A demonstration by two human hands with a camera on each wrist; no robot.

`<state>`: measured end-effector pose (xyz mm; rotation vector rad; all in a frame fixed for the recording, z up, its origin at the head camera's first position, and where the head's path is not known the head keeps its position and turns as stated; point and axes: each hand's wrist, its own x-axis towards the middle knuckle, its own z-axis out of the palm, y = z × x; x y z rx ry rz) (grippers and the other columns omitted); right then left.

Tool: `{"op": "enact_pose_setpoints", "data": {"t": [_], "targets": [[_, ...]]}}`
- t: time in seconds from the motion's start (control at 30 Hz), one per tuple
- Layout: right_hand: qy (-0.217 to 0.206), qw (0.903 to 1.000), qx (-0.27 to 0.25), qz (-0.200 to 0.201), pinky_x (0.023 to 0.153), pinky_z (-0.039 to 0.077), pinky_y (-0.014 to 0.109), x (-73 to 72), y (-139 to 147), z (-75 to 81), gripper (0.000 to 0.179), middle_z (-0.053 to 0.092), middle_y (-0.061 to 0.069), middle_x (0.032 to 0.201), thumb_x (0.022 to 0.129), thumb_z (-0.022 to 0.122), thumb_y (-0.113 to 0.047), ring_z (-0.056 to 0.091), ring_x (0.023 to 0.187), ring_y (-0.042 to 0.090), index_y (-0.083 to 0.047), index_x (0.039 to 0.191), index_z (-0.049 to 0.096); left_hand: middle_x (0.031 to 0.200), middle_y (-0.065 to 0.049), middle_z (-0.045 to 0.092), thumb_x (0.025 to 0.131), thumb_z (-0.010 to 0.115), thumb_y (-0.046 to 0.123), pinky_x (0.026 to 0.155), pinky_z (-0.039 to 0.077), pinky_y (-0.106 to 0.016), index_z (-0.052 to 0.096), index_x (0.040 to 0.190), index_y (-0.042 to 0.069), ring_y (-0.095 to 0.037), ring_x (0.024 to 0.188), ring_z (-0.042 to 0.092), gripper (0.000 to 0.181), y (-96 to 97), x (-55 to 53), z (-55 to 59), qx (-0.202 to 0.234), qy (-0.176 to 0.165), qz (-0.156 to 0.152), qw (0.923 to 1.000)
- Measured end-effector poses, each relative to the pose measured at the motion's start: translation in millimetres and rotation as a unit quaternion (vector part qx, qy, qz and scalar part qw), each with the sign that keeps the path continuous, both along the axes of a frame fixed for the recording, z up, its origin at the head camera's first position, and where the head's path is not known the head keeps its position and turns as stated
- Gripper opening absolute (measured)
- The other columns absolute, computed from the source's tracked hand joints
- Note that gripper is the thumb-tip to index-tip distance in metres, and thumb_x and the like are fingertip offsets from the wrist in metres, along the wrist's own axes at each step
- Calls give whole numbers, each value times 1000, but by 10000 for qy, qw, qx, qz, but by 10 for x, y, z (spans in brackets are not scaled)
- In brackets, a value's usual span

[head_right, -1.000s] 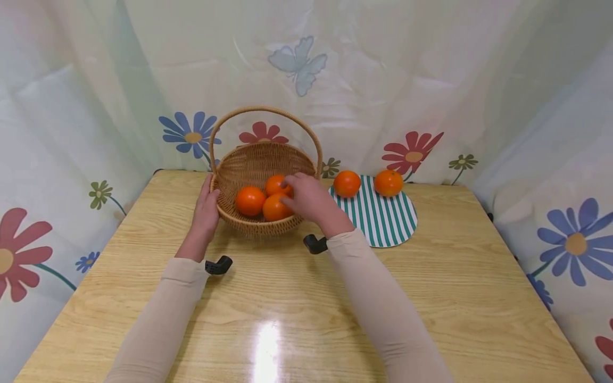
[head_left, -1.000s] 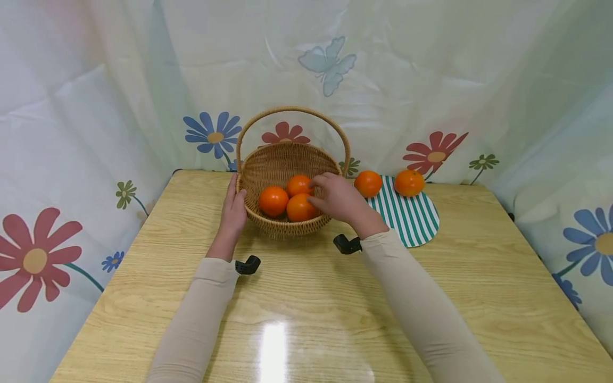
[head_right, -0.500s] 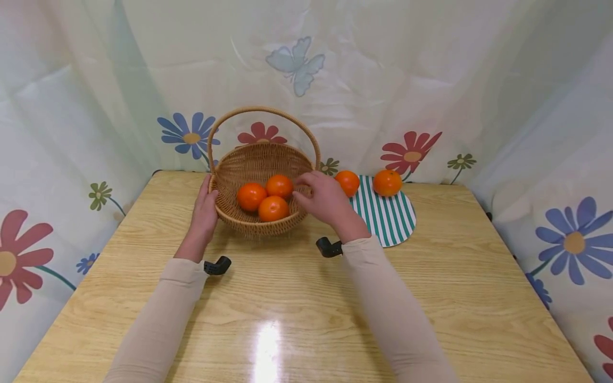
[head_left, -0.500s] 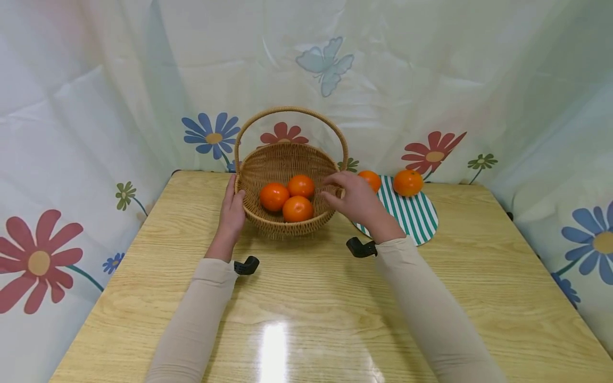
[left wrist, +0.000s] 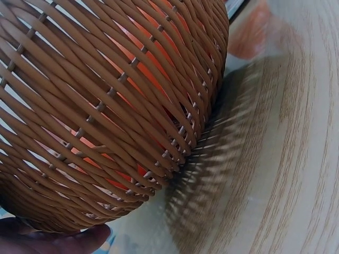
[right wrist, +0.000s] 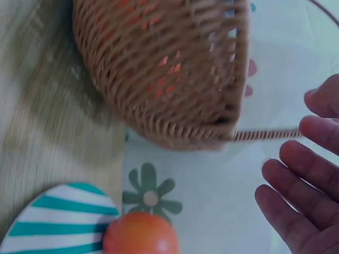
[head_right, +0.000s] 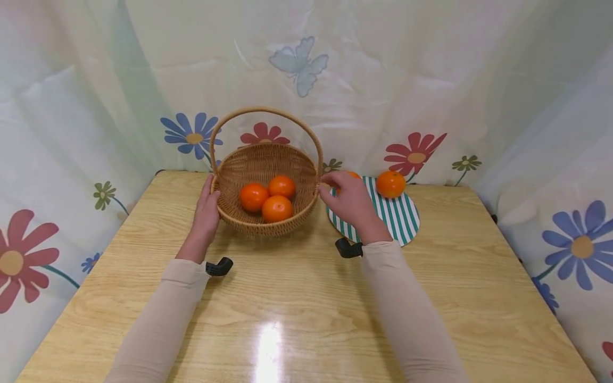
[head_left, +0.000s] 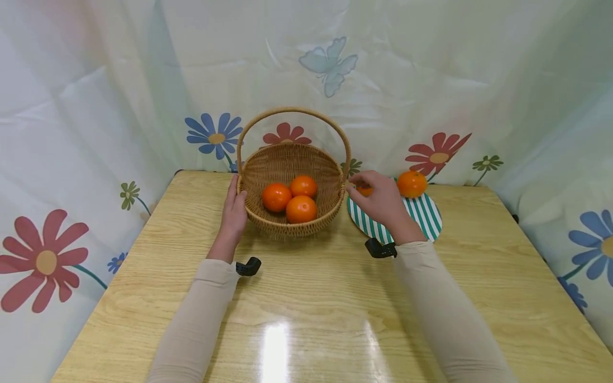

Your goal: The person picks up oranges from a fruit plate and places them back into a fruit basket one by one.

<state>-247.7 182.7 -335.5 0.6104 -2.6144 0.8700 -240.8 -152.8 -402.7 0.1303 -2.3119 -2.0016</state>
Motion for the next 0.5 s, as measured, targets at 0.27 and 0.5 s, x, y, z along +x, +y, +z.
{"op": "enact_pose_setpoints", "data": {"t": [0.27,0.5], "targets": [[-202,9987,-167,-440,90,51,50,-155,176,-75,26,68,14,108,94,60,-24,64,100,33,-6,112,68,163,8,5,105,29,35,122,12,-45,6,154,43,-17,150,7,54,6,-1,10,44,-42,-50,10000],[-769,9941,35,-761,91,48,54,-287,255,-153,36,59,18,124,94,55,-26,56,107,39,-5,122,62,164,5,6,105,28,34,122,15,-43,6,154,42,-19,150,9,55,2,18,-4,-6,34,-46,10000]]}}
